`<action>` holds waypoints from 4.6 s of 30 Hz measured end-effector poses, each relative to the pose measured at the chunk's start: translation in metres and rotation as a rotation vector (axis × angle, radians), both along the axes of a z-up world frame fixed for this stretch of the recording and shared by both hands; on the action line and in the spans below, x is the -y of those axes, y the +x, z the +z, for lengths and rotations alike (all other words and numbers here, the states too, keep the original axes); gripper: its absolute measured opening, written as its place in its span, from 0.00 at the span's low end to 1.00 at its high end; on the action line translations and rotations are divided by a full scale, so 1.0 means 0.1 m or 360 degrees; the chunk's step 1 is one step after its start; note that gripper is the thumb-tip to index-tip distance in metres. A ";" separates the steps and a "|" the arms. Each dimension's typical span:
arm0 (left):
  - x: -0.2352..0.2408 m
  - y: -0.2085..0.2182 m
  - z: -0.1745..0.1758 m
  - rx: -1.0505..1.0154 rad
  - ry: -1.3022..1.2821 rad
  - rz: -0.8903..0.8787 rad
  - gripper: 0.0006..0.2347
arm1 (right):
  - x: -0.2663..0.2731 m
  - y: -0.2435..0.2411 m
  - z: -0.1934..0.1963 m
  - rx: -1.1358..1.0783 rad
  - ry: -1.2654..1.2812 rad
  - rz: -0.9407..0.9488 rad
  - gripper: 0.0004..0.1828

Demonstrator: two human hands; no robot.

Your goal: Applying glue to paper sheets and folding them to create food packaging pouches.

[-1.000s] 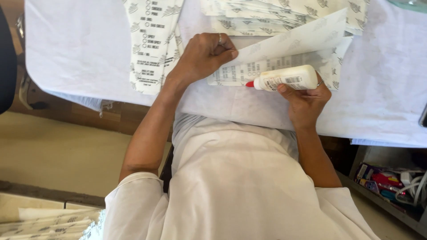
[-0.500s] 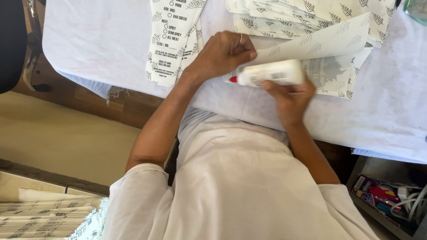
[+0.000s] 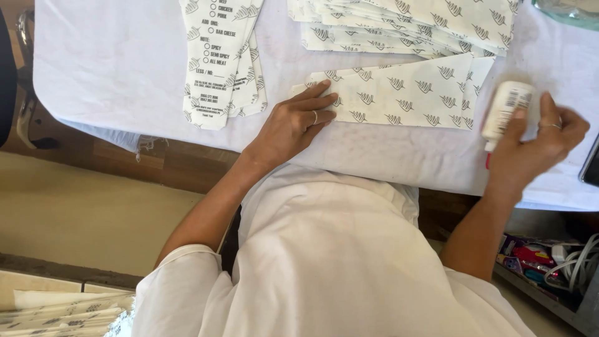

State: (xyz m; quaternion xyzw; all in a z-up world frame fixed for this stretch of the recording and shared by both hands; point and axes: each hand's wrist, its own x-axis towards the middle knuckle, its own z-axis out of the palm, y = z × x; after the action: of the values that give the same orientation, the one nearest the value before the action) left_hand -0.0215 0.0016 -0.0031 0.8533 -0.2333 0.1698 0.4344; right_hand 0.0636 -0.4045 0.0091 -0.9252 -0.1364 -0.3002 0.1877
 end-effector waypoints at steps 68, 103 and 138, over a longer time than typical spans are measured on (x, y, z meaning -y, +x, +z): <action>0.11 0.30 0.29 0.0046 0.0431 -0.0069 0.15 | 0.07 -0.23 0.37 -0.1110 0.0780 -0.0370 0.19; 0.02 0.50 0.26 -0.0261 0.0200 0.0023 0.04 | 0.05 -0.15 0.08 -0.0230 0.1731 0.0153 0.20; -0.23 0.74 0.36 -0.1120 -0.0527 -0.0084 0.08 | -1.98 -0.36 -0.09 -0.0843 0.1559 0.0742 0.17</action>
State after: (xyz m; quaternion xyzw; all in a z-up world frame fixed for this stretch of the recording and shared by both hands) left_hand 0.0521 0.0250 0.0331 0.7714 -0.0615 -0.1092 0.6239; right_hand 0.0280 -0.2062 0.0003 -0.7202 -0.1301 -0.0383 0.6804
